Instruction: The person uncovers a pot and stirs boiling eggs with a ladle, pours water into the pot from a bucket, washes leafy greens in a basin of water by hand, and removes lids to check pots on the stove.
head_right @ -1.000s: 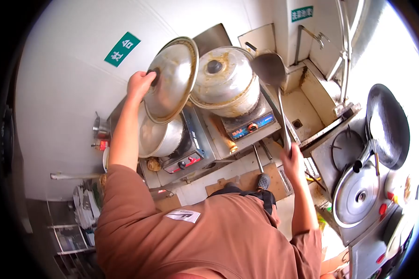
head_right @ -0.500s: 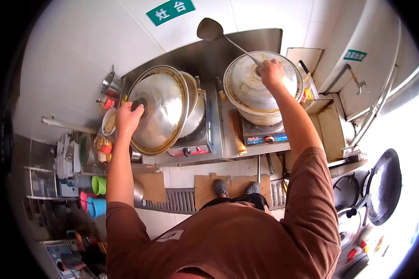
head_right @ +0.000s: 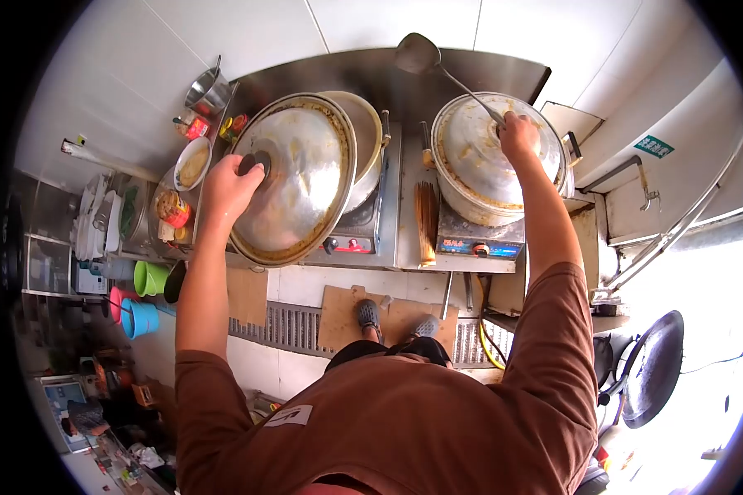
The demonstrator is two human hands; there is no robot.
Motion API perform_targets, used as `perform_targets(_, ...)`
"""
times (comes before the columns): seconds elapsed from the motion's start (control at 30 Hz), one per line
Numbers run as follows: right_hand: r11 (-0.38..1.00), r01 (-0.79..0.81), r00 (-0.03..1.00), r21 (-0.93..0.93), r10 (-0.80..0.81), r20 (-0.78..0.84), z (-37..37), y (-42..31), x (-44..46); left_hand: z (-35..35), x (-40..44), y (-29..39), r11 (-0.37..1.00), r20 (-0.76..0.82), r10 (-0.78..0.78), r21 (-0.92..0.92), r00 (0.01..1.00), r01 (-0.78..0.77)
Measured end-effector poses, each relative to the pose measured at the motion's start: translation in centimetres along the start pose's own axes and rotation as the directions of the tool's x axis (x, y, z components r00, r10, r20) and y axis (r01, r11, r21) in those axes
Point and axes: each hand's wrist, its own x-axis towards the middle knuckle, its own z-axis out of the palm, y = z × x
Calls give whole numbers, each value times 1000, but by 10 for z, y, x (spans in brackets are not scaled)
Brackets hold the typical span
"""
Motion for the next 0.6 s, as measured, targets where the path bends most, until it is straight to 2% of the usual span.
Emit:
perform_targets(0.07, 1000, 9, 1000, -20, -9, 12, -2, -3, 1, 0, 1, -5, 1000, 27, -18, -20, 999, 19)
perform_targets(0.2, 996, 72, 997, -45, -73, -36, -5, 12, 13, 4, 2, -23, 1000, -27, 18, -10, 999, -18)
perform_targets(0.27, 993, 115, 993, 4, -115, -26, -15, 24, 27, 3, 2, -26, 1000, -48, 28, -1, 998, -28)
perform_targets(0.6, 939, 75, 997, 334, -66, -40, -69, 61, 70, 5, 0, -34, 1000, -32, -24, 0, 999, 24)
